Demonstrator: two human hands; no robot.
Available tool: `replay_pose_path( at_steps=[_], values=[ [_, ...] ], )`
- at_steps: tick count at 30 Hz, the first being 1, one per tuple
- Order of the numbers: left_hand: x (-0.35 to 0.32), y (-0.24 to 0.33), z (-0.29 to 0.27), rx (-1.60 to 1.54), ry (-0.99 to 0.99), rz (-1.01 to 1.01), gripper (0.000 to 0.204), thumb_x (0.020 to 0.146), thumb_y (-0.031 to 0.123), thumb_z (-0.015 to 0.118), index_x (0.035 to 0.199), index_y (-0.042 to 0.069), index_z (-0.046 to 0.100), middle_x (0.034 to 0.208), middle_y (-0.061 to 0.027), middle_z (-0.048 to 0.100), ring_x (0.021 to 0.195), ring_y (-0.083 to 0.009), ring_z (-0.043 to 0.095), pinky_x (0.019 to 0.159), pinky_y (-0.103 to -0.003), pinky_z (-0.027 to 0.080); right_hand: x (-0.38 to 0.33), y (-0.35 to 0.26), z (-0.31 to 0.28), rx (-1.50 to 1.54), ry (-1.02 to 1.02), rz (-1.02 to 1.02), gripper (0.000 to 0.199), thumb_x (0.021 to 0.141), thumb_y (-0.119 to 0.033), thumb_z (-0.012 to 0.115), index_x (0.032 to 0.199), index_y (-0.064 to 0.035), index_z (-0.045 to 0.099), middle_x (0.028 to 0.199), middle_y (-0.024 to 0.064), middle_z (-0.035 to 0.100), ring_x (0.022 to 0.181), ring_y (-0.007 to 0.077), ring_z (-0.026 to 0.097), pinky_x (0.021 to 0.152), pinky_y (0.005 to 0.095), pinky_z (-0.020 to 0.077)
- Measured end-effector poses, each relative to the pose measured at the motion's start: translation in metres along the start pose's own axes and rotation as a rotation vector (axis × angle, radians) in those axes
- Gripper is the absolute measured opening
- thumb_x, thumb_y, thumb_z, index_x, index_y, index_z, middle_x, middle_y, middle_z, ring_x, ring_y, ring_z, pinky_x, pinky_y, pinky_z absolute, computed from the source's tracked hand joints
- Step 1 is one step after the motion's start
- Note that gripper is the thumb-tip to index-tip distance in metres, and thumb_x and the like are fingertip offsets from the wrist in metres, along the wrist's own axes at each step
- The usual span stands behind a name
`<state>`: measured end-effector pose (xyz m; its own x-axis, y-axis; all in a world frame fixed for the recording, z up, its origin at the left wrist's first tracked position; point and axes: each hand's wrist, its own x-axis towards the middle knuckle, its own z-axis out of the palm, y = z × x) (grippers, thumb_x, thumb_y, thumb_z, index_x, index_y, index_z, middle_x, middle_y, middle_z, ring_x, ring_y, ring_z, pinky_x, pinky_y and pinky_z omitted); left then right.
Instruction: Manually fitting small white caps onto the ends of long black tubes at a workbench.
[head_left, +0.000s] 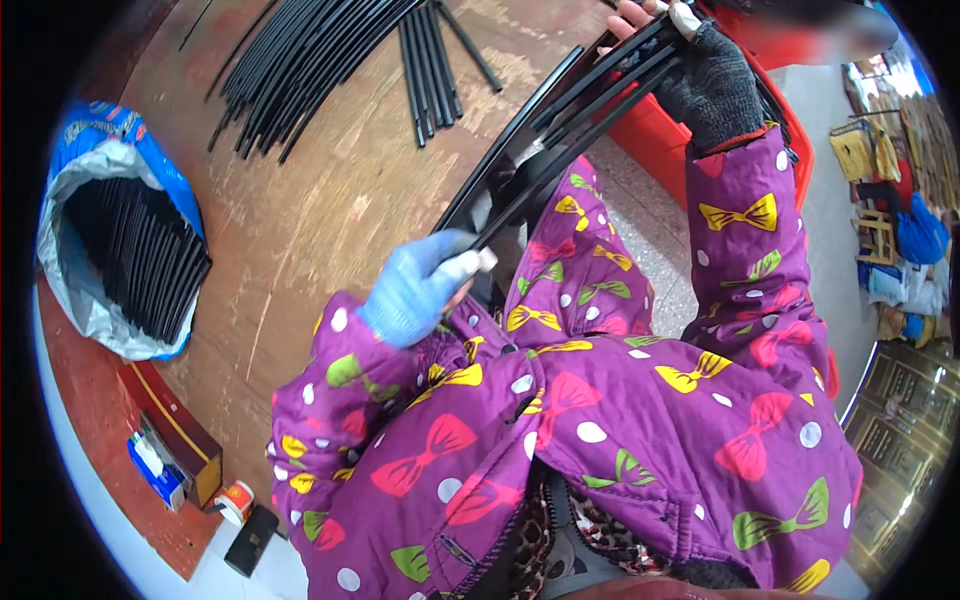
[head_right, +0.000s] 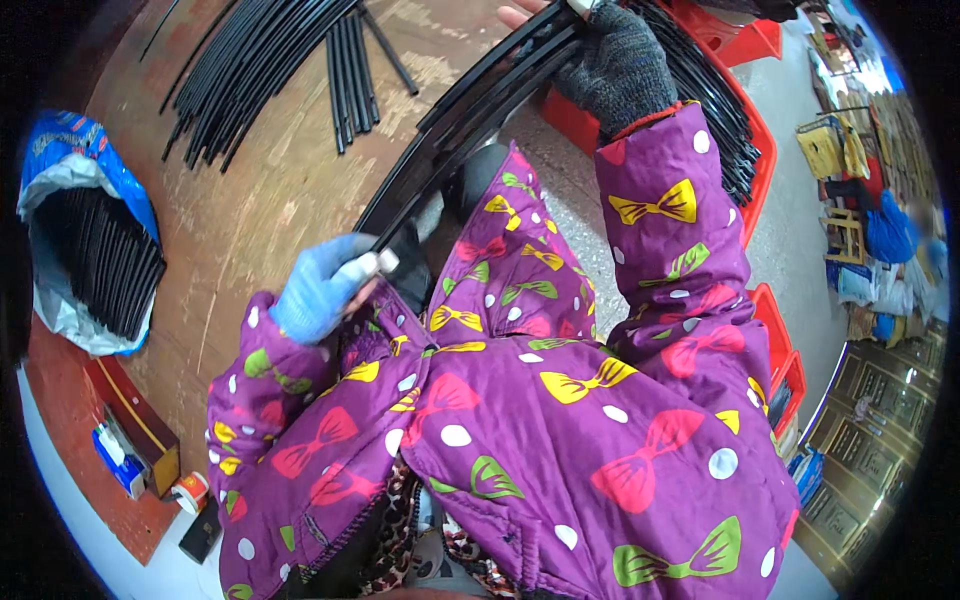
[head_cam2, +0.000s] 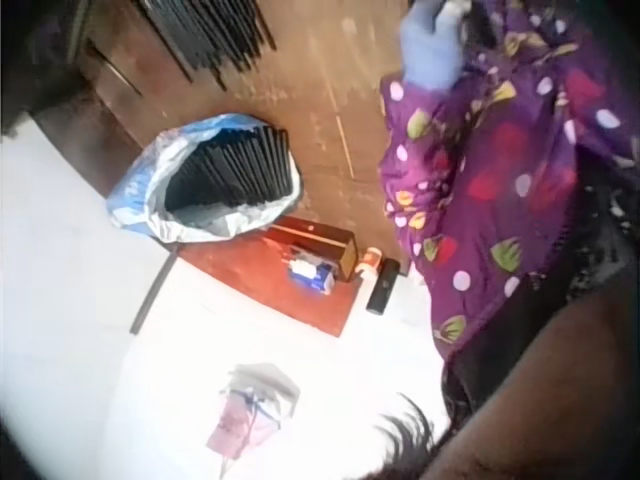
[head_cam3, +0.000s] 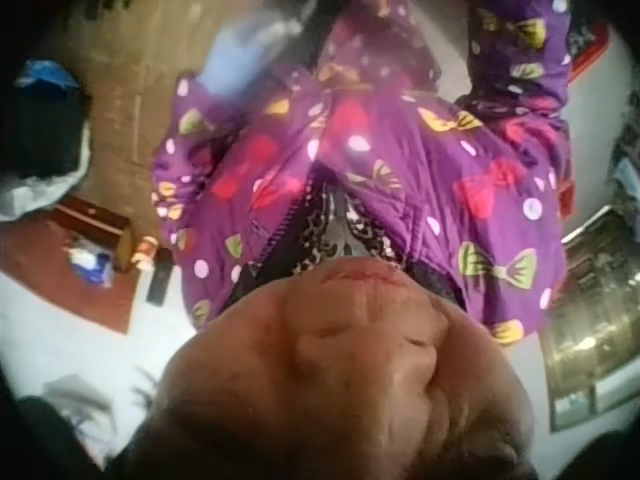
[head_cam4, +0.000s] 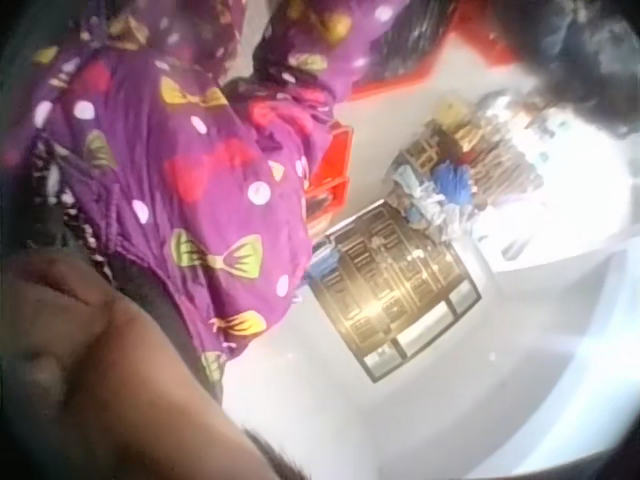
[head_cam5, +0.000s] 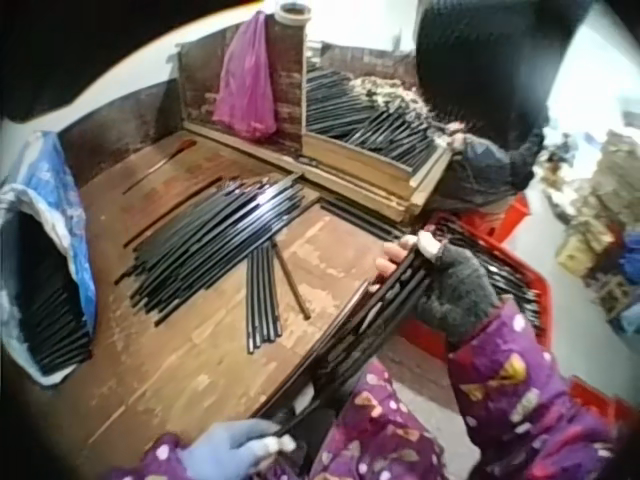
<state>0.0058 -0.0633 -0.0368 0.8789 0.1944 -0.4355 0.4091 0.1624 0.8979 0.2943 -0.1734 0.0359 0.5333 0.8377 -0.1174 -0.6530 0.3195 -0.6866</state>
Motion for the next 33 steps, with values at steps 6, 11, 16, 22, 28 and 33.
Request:
replay_pose_path(
  at_steps=[6,11,16,22,28,33],
  values=[
    [-0.034,-0.013,-0.029,-0.035,-0.063,-0.096,0.025,0.082,0.021,0.052,0.09,-0.002,0.057,0.055,0.002,0.046,0.045,-0.0047,0.038,0.042,-0.02,0.028,-0.004,-0.028,-0.029,-0.292,-0.264,-0.027,0.042,0.078,-0.029,0.06,0.11,-0.0036,0.047,0.108,0.0154,0.055,0.102,0.0307,0.054,0.084,0.0489,0.0449],
    [-0.053,-0.012,-0.047,-0.187,0.187,0.009,0.031,0.079,0.03,0.058,0.085,-0.001,0.056,0.052,-0.0013,0.046,0.038,-0.0051,0.035,0.036,-0.019,0.026,0.03,0.05,-0.044,-1.23,-0.078,-0.35,0.024,0.076,-0.018,0.065,0.093,-0.0013,0.06,0.086,0.0054,0.062,0.086,0.014,0.057,0.077,0.0291,0.0449],
    [-0.051,-0.013,-0.049,-0.32,0.259,0.12,0.024,0.084,0.024,0.054,0.089,0.0,0.057,0.054,0.0005,0.047,0.041,-0.0031,0.036,0.038,-0.017,0.026,0.047,0.028,-0.015,-0.413,-0.035,-0.183,0.019,0.079,-0.009,0.059,0.096,-0.0029,0.053,0.096,0.0172,0.059,0.084,0.0292,0.06,0.073,0.0421,0.0511],
    [-0.04,-0.008,-0.047,-0.293,0.27,0.133,0.027,0.084,0.026,0.056,0.091,0.0,0.054,0.056,-0.0005,0.048,0.043,-0.0062,0.039,0.041,-0.019,0.03,0.059,0.035,-0.032,-0.876,-0.058,-0.325,0.016,0.08,-0.011,0.058,0.093,-0.0018,0.054,0.085,0.0122,0.061,0.078,0.0266,0.061,0.073,0.0432,0.0509],
    [-0.015,0.001,-0.037,-0.202,0.419,0.184,0.019,0.085,0.017,0.053,0.093,0.001,0.057,0.079,-0.0063,0.06,0.066,-0.0113,0.055,0.061,-0.023,0.045,0.039,-0.001,0.013,-0.322,-0.04,-0.072,0.014,0.081,-0.011,0.056,0.091,-0.0016,0.053,0.092,0.0177,0.059,0.083,0.0298,0.06,0.073,0.0468,0.0506],
    [0.016,0.005,0.004,-0.361,0.299,0.364,0.019,0.088,0.013,0.047,0.1,0.0,0.054,0.095,-0.0122,0.06,0.071,-0.0123,0.058,0.063,-0.024,0.049,0.019,0.016,0.032,-0.099,-0.069,0.088,0.016,0.081,-0.011,0.054,0.091,0.0009,0.053,0.098,0.0206,0.057,0.089,0.0313,0.058,0.077,0.0466,0.0497]
  ],
)
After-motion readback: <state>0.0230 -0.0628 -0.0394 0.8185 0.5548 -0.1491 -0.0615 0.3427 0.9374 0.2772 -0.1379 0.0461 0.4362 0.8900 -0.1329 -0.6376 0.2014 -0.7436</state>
